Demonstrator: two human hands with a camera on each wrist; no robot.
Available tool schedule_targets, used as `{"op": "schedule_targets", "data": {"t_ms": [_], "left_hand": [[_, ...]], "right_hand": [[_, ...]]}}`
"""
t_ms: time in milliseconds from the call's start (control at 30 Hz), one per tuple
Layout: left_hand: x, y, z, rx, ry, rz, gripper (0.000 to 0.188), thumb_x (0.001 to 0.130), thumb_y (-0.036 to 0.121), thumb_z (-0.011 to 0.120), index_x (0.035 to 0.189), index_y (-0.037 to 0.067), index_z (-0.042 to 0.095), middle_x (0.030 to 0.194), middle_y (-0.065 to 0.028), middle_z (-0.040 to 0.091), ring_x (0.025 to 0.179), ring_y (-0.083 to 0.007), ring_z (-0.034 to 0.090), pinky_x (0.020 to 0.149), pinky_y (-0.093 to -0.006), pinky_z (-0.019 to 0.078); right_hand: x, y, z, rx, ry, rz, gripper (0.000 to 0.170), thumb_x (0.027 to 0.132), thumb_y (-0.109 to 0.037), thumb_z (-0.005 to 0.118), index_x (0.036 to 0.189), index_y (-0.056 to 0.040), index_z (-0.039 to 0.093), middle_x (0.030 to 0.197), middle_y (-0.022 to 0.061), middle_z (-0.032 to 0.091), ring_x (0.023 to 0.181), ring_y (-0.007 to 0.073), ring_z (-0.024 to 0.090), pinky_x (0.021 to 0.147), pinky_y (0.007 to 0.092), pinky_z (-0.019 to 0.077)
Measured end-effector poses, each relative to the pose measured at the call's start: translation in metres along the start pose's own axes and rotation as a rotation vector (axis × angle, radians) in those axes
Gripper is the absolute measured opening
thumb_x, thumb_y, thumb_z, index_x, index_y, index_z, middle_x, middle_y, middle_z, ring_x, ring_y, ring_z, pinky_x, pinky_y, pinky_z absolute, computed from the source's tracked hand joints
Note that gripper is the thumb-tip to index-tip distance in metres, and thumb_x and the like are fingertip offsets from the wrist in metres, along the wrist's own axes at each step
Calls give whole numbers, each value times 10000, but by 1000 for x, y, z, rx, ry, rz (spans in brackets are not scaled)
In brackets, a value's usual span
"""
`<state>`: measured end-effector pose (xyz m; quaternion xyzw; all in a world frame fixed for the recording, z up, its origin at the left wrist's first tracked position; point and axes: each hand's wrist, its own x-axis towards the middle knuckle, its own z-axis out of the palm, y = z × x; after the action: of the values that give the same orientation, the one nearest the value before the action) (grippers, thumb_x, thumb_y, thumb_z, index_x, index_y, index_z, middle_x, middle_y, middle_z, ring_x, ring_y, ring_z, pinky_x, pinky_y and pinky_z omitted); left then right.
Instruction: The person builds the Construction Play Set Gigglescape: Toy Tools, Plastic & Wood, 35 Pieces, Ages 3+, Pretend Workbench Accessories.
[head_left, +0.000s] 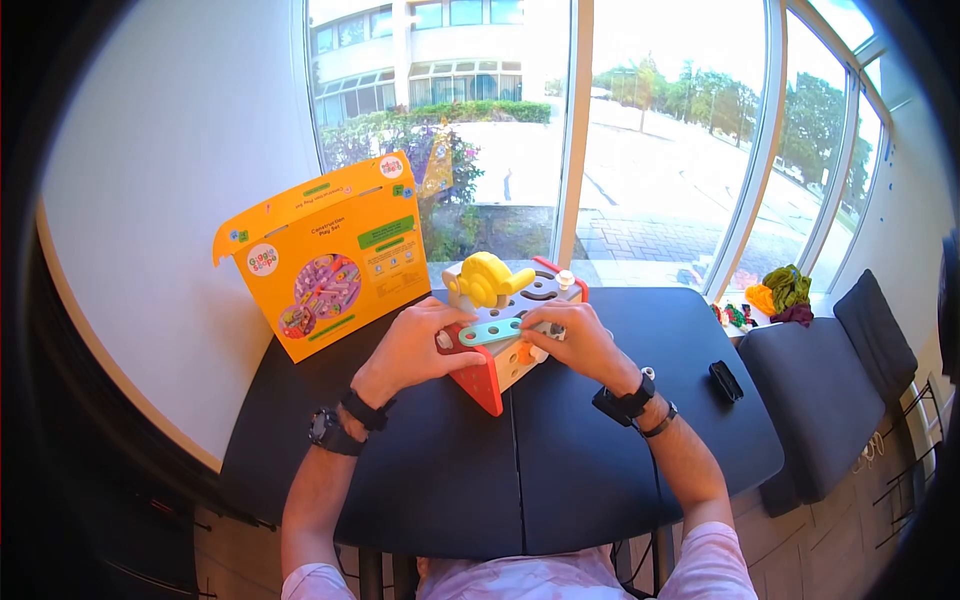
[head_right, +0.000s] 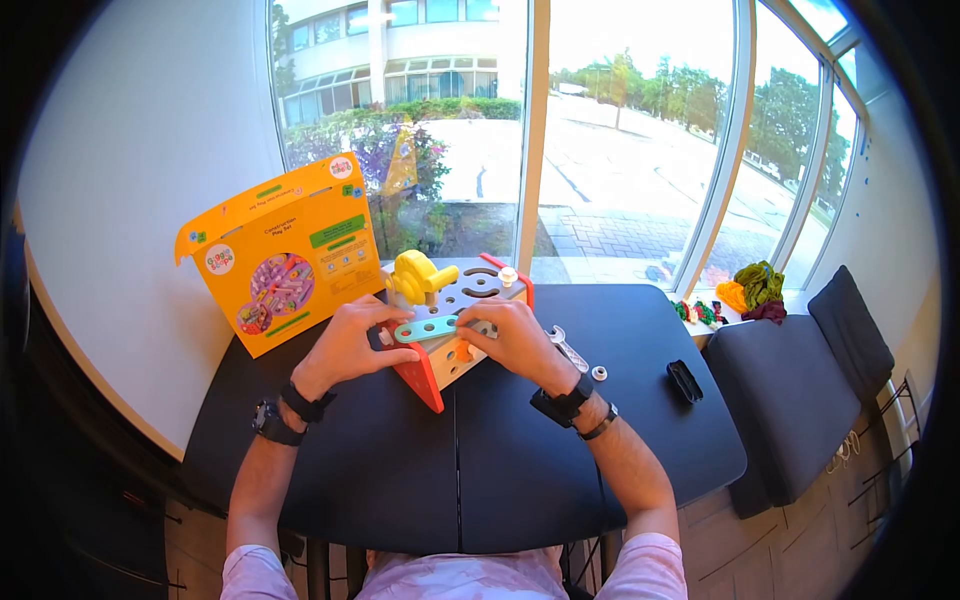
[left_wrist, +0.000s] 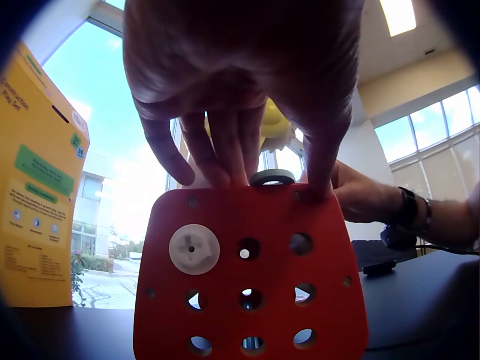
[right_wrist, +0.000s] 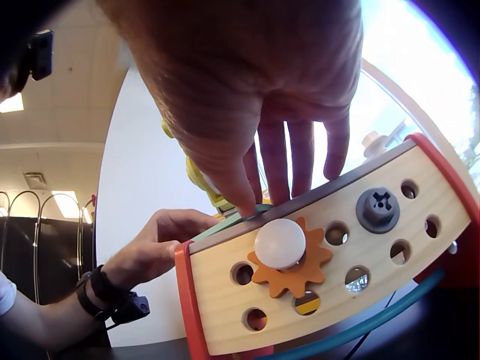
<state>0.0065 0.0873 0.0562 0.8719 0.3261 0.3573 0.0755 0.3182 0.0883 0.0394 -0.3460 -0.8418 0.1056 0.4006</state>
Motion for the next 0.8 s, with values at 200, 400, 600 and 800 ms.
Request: {"op": "schedule_targets", "data": {"t_ms": [200, 400, 600, 800], "left_hand": [[-4, -2, 8, -6, 73, 1, 575, 814, 362, 1013, 1261, 41, 843, 1043, -140, 800, 967, -278, 747, 902, -379, 608], [-3, 1, 14, 12, 113, 3, 549, 831, 336, 1004, 1254, 29, 838, 1057, -147, 798, 996, -293, 759, 915, -381, 616], [-2, 3, 16, 10, 84, -49, 550, 825, 357, 993, 1231, 26, 825, 1136, -159, 803, 1068, -319, 769, 969, -417, 623], [-10, 9, 3, 24, 192, -49, 558, 843, 349, 993, 1254, 19, 812, 1143, -178, 800, 1041, -337, 774, 953, -426, 619]], "right_hand": [[2, -1, -1, -1, 9, -11, 143, 981, -115, 829, 1096, -30, 820, 1073, 132, 844, 1044, 335, 800, 961, 414, 623], [4, 7, 1, 22, 23, -7, 152, 981, -117, 829, 1103, -28, 823, 1077, 132, 845, 1048, 324, 803, 966, 404, 621], [4, 7, -6, 26, 59, 13, 250, 964, -142, 851, 1189, -37, 827, 1124, 156, 843, 1057, 341, 803, 979, 417, 615], [-13, 16, -58, -29, 121, 110, 300, 982, -148, 852, 1255, -27, 822, 1175, 141, 849, 1101, 284, 814, 987, 386, 627]]}}
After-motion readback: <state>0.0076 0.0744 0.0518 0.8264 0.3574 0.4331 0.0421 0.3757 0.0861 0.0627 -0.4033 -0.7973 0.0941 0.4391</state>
